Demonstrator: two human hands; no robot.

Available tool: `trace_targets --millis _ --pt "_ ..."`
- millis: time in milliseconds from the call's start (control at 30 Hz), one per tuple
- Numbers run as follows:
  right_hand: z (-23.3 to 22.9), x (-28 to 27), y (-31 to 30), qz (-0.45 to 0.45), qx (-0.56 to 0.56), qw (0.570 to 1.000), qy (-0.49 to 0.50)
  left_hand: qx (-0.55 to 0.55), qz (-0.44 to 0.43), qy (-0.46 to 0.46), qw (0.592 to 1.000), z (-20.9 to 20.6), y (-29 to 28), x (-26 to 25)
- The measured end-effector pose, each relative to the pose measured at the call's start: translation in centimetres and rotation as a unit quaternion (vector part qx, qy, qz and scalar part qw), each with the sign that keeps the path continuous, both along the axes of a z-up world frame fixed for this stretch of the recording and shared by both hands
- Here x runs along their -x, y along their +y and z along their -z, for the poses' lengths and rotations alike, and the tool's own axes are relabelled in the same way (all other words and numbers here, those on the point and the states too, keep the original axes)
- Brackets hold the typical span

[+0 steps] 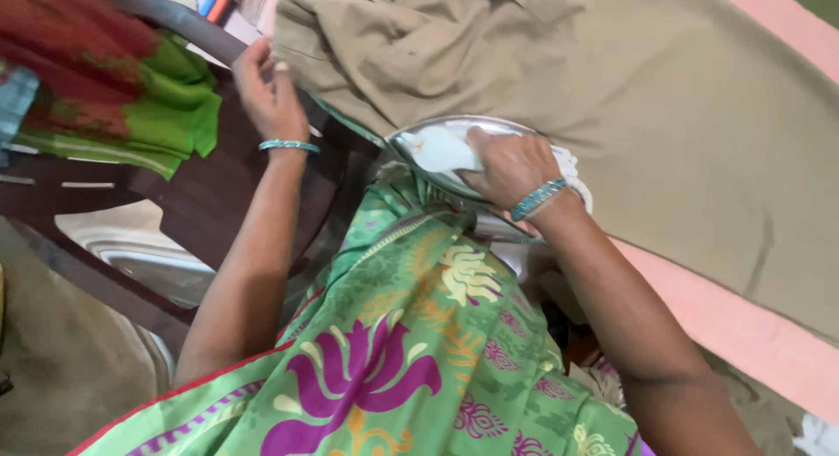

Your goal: The person irons a pair of beige trousers on a pink-covered ironing board. They repeatedly smooth the fabric with one hand while moving the iron with the other, then fold the trousers in half and continue ironing the folded garment.

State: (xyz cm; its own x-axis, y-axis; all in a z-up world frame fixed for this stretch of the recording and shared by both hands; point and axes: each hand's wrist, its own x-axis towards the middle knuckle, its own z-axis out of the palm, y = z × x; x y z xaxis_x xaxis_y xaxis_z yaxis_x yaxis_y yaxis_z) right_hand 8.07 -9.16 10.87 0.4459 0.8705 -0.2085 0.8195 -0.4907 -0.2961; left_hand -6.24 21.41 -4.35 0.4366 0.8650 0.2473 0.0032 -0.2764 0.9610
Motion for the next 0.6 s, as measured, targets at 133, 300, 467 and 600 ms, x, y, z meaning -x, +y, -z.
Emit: trace_targets --millis 133,300,467,600 --pt "-0.2 -0.7 -2.0 0.052 0.102 0.993 0.001 -0.301 0.015 0.140 0.943 -3.7 1.0 -2.0" --pt "0.5 -2.2 -9.5 0.125 0.050 0.991 -0.013 -0.230 0.055 0.242 0.941 -5.0 4.6 -7.7" --pt "0.6 -3.7 -19.3 0.202 0.044 0.978 -0.020 -0.141 0.148 0.531 0.822 -3.0 9.5 -13.1" --pt "0.7 -4.1 -25.5 0.297 -0.008 0.955 0.005 -0.304 0.347 0.523 0.717 -1.6 12.3 -15.5"
